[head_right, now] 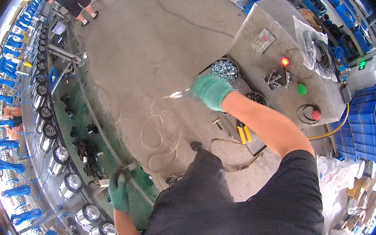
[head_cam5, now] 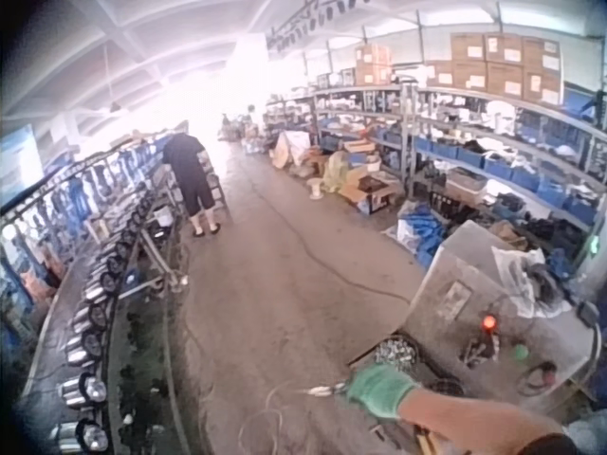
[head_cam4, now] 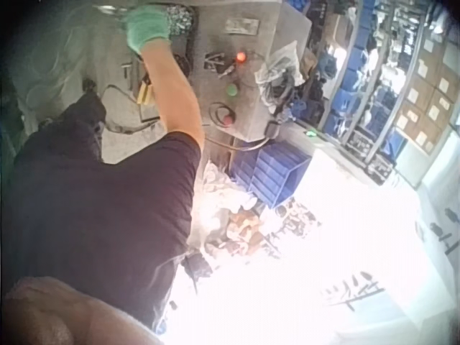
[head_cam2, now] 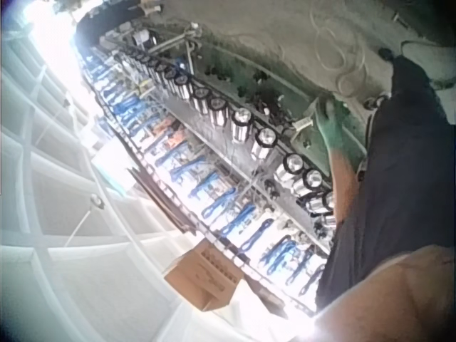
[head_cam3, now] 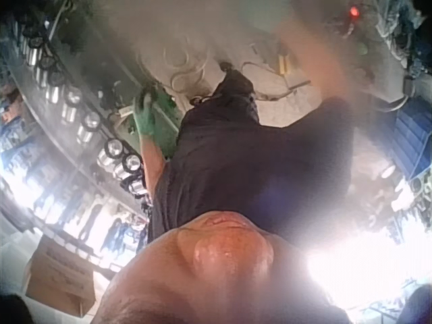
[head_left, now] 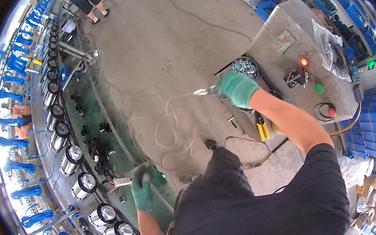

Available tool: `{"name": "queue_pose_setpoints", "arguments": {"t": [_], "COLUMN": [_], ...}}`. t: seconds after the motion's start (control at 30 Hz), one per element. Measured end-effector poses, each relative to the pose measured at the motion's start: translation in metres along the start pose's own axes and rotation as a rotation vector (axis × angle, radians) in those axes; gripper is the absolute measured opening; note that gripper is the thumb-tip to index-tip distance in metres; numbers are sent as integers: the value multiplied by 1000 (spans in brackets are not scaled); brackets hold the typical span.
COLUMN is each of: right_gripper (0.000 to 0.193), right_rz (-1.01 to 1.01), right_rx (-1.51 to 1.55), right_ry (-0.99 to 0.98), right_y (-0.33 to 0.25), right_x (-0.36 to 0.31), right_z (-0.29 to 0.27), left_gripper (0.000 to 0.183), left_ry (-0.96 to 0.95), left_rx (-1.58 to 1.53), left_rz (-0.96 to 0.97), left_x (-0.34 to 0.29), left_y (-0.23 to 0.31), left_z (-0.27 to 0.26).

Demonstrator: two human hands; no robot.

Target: The person assembles metal components onto large cylindrical pump housings, using an air-powered screwdriver to secure screws into the end plates and handling individual small metal parts by hand.

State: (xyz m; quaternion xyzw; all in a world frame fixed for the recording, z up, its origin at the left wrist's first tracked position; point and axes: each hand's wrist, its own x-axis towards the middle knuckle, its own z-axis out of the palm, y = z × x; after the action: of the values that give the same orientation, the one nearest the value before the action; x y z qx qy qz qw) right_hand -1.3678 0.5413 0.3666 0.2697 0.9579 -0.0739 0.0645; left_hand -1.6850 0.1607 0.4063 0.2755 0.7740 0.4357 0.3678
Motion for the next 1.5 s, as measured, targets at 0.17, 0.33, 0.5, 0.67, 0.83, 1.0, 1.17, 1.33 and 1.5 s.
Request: {"name": "queue_pose_setpoints", "arguments": {"t": [0.17,0.33,0.5,0.67,0.83,1.0,1.17,1.33,1.5], "right_gripper": [14,14,17,34,37,39,45,33,29], "right_rz": [-443,-589,-131,651,694,765,725,420,34], "right_rx": [94,76,230,301,296,428,337,1316,1534], "right_ry": [410,484,559,250,38,153,121,341,69], "right_y": [-108,-147,-59,115,150,195,131,40,-113], "right_x": [23,28,19,-17,-14,-22,-13,-10,-3], "right_z": [-32,-70,-39,83,141,203,118,28,-73], "left_gripper": [68,61,50,41,46,45,46,41,41], "left_ry": [-301,-745,-393,-261,-176,-186,-131,-113,-144], "left_rx": [683,412,387,43,23,51,84,270,320], "left_rz": [632,93,-10,-70,38,64,43,194,279], "left_x": [81,110,98,63,45,46,31,33,27], "left_y": [109,117,75,41,23,22,21,28,40], "left_z": [82,86,60,32,26,36,29,34,40]}}
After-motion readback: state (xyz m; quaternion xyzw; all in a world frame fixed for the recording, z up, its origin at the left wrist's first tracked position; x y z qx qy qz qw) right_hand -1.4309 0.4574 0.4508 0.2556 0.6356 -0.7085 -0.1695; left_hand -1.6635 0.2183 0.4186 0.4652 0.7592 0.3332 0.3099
